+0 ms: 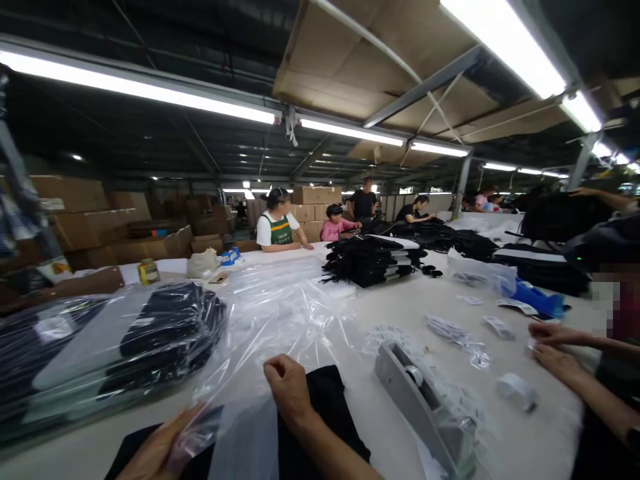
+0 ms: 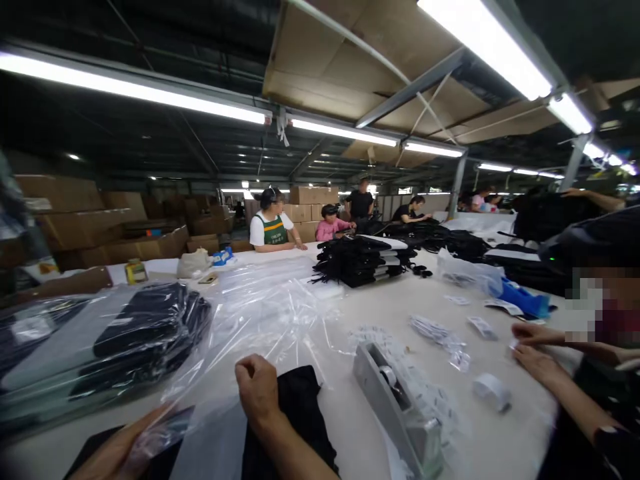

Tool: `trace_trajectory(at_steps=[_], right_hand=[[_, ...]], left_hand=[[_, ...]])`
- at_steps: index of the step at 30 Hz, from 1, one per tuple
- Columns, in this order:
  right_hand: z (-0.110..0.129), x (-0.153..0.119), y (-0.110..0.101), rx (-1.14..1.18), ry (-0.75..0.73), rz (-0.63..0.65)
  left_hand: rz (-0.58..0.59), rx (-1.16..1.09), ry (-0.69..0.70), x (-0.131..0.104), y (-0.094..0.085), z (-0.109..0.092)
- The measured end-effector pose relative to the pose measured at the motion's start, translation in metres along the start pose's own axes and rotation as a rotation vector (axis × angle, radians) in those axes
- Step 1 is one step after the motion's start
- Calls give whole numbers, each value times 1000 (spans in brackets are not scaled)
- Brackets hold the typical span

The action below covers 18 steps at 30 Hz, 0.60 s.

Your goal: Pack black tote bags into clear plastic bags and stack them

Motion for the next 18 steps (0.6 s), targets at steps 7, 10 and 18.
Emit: trace_trajectory(at_steps=[7,10,18], right_hand=[[103,-55,17,-176,-264,169],[104,-68,7,-190,-214,138],[76,-101,-2,156,306,325]], left_hand=[[192,72,331,-44,28,7],[305,-39,353,-68,38,11],[372,282,458,-113,32,27]])
Point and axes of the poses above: each hand's wrist, its own x-axis towards the middle knuckle, its own y-axis out of the palm, z = x × y, the point moved 3 cm from there along x, towards the middle knuckle, and after that the axes turned 10 degrees about x, right-handed, at the moved point
